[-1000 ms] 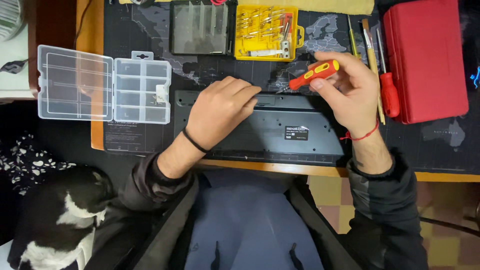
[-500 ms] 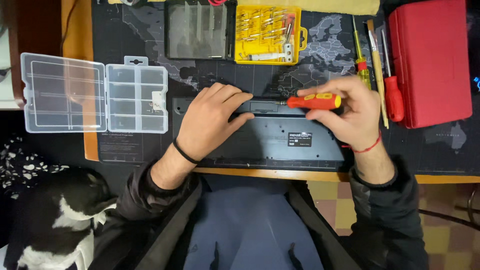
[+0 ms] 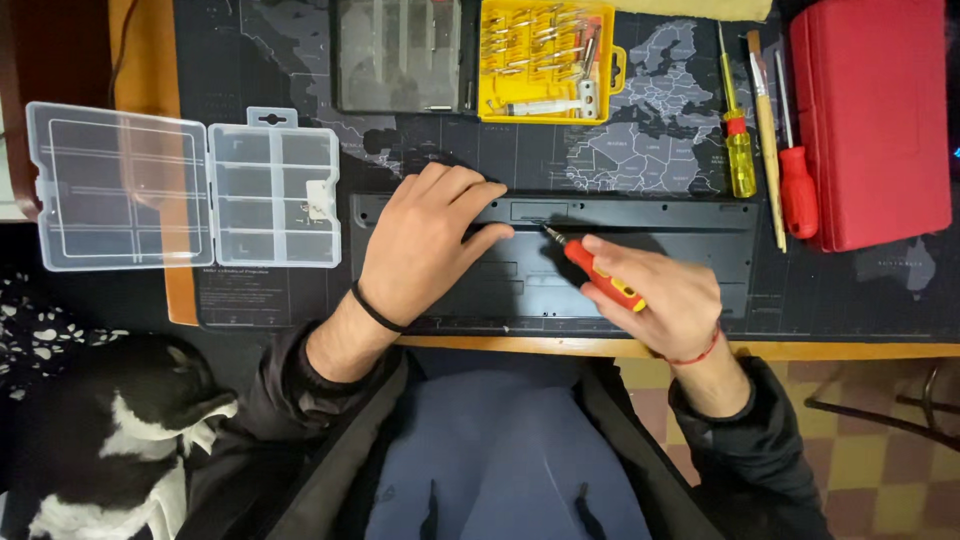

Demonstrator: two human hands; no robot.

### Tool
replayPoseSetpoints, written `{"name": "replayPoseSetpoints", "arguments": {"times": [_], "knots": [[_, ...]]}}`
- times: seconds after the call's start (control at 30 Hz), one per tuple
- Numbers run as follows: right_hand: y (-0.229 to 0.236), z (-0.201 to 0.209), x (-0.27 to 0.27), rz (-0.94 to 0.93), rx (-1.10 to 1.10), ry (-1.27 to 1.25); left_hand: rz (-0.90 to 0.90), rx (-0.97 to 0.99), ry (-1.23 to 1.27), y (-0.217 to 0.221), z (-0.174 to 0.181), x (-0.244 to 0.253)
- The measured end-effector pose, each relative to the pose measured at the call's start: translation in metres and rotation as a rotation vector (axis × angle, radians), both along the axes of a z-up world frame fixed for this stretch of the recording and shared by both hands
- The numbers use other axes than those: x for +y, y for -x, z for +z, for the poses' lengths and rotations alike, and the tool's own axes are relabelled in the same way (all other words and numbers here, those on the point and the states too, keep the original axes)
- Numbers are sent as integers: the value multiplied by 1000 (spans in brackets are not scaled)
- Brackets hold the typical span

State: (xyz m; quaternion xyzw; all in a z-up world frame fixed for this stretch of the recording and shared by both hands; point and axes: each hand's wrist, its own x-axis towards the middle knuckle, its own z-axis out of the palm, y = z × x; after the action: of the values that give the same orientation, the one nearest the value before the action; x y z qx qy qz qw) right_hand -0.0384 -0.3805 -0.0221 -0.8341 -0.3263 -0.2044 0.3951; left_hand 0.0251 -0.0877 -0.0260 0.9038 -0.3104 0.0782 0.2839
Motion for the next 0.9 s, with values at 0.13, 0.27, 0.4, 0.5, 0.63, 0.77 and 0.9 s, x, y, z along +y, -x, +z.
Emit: {"name": "replayPoseSetpoints", "arguments": {"times": [0.13, 0.27, 0.4, 0.5, 0.63, 0.77, 0.9], "knots": [[10, -25, -4, -81, -83, 99, -8, -23, -4, 0, -4, 1], [12, -24, 4, -116, -230, 177, 2, -17, -11, 0, -2, 0], [5, -15, 9, -30, -286, 145, -2, -5, -13, 0, 2, -1], [5, -15, 11, -68, -312, 181, 3, -17, -16, 0, -4, 0], [2, -10, 18, -62, -322, 170, -1, -11, -24, 0, -4, 0], [-3, -3, 22, -9, -427, 218, 4, -30, -24, 0, -2, -1], [-6, -5, 26, 26, -564, 287, 1, -38, -25, 0, -3, -1]]}}
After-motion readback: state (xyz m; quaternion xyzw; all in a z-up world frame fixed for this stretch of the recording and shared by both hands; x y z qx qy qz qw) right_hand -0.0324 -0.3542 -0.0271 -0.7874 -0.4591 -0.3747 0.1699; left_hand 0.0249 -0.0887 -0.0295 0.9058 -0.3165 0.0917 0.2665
